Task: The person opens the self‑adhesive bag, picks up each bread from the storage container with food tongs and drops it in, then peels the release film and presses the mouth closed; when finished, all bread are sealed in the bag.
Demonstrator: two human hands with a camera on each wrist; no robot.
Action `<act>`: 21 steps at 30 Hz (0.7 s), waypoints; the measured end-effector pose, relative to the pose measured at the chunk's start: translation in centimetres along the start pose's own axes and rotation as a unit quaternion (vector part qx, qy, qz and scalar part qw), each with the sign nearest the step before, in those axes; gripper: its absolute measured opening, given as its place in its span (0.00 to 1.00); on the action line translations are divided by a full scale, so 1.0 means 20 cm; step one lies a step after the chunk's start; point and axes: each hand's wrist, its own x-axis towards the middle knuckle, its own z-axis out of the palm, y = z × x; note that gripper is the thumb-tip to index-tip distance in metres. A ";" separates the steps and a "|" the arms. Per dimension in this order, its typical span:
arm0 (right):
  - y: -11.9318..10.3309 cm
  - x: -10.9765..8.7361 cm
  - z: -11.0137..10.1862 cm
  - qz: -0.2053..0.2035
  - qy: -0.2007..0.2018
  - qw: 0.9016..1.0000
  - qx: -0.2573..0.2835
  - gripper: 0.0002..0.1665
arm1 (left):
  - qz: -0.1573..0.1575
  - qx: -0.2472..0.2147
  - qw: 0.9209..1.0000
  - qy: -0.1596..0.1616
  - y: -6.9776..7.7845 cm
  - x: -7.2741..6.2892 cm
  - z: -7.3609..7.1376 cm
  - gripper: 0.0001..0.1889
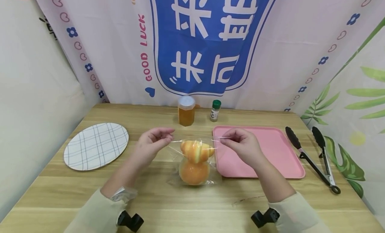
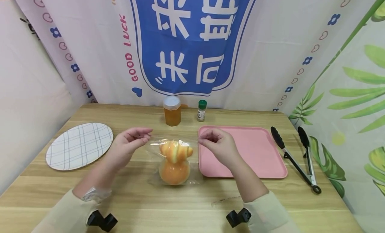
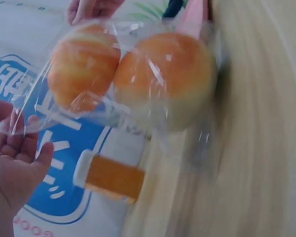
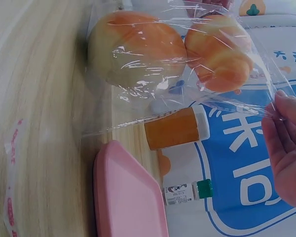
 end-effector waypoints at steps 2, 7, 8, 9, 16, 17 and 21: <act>0.00 0.00 0.01 0.001 -0.002 1.000 0.005 0.08 | -0.034 -0.026 0.999 -0.010 -0.02 0.01 0.02 0.21; 0.00 0.00 0.01 0.007 -0.006 1.000 0.012 0.09 | -0.075 -0.037 0.996 -0.001 -0.07 0.03 0.07 0.12; 0.00 0.01 0.01 0.009 -0.008 1.000 0.011 0.09 | -0.075 -0.051 0.996 0.004 -0.07 0.03 0.08 0.09; -0.01 0.01 0.01 0.011 -0.011 1.000 0.006 0.10 | -0.071 -0.065 0.995 0.010 -0.07 0.03 0.09 0.05; -0.17 0.04 0.03 0.020 -0.063 0.990 -0.128 0.23 | -0.012 -0.076 0.997 0.021 -0.03 0.02 0.14 0.05; -0.21 0.05 0.05 0.014 -0.077 0.985 -0.155 0.24 | -0.006 -0.064 0.998 0.022 -0.02 0.01 0.15 0.07; -0.33 0.09 0.15 -0.035 -0.140 0.956 -0.256 0.26 | 0.017 -0.033 0.999 0.020 0.00 0.00 0.17 0.12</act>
